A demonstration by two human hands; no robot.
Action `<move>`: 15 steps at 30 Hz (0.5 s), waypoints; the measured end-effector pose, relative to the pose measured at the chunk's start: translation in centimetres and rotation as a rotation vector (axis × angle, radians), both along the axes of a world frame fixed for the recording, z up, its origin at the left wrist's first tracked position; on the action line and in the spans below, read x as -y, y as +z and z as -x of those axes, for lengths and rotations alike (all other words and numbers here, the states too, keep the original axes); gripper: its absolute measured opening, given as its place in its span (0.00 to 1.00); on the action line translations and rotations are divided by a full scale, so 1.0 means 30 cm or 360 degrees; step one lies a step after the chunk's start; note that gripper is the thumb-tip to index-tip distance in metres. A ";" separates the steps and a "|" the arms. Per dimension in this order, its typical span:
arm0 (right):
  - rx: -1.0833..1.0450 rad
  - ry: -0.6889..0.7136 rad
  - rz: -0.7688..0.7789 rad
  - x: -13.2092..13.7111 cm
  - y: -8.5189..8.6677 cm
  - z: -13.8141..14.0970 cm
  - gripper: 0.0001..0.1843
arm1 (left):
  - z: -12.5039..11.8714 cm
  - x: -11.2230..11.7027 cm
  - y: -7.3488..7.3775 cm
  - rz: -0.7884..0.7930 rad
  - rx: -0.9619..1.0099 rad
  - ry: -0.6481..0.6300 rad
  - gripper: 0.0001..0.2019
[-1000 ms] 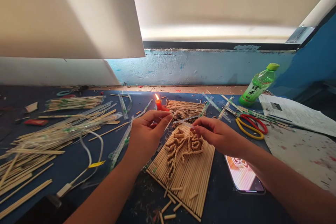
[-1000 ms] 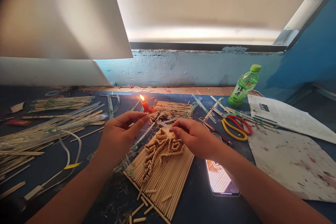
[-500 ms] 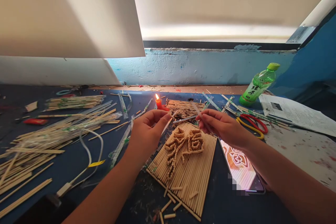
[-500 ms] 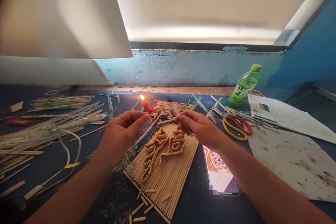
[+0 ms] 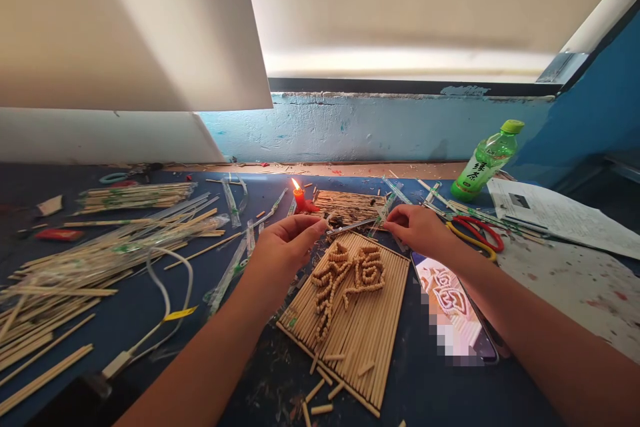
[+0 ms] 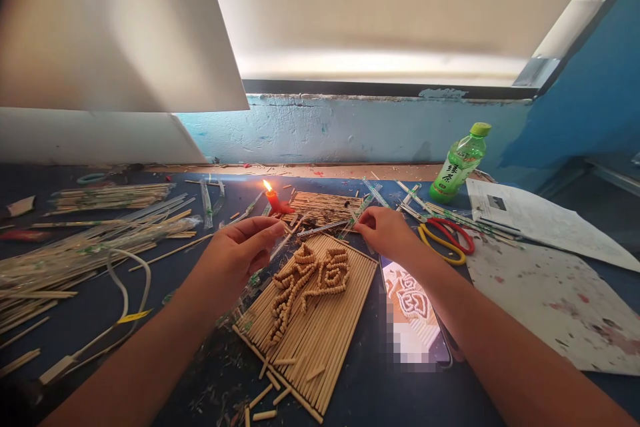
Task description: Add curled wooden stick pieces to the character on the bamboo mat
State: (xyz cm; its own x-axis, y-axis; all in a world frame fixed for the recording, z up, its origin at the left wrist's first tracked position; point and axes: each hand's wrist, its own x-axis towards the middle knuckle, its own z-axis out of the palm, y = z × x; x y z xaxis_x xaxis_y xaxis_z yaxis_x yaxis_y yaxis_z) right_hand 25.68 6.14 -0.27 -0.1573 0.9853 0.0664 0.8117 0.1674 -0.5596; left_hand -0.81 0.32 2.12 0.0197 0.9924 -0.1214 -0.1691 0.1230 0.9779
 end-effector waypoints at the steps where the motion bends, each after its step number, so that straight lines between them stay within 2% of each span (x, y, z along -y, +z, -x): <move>1: 0.0009 -0.0002 0.0006 0.000 -0.004 0.006 0.11 | -0.002 0.002 0.001 -0.0004 -0.0018 -0.0005 0.11; 8: 0.0086 -0.0012 -0.0001 0.010 -0.012 0.030 0.10 | -0.018 0.016 0.022 0.0048 -0.0114 -0.0018 0.13; 15: 0.0088 -0.0003 -0.0002 0.011 -0.019 0.022 0.11 | -0.022 0.018 0.020 0.0034 -0.0140 -0.0028 0.12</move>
State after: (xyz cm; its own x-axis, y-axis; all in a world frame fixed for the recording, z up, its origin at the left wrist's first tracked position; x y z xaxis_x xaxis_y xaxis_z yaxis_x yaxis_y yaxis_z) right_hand 25.03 5.82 -0.84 -0.1590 0.9855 0.0587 0.8418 0.1665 -0.5134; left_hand -0.15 -0.20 2.71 0.0255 0.9892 -0.1446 -0.0805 0.1462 0.9860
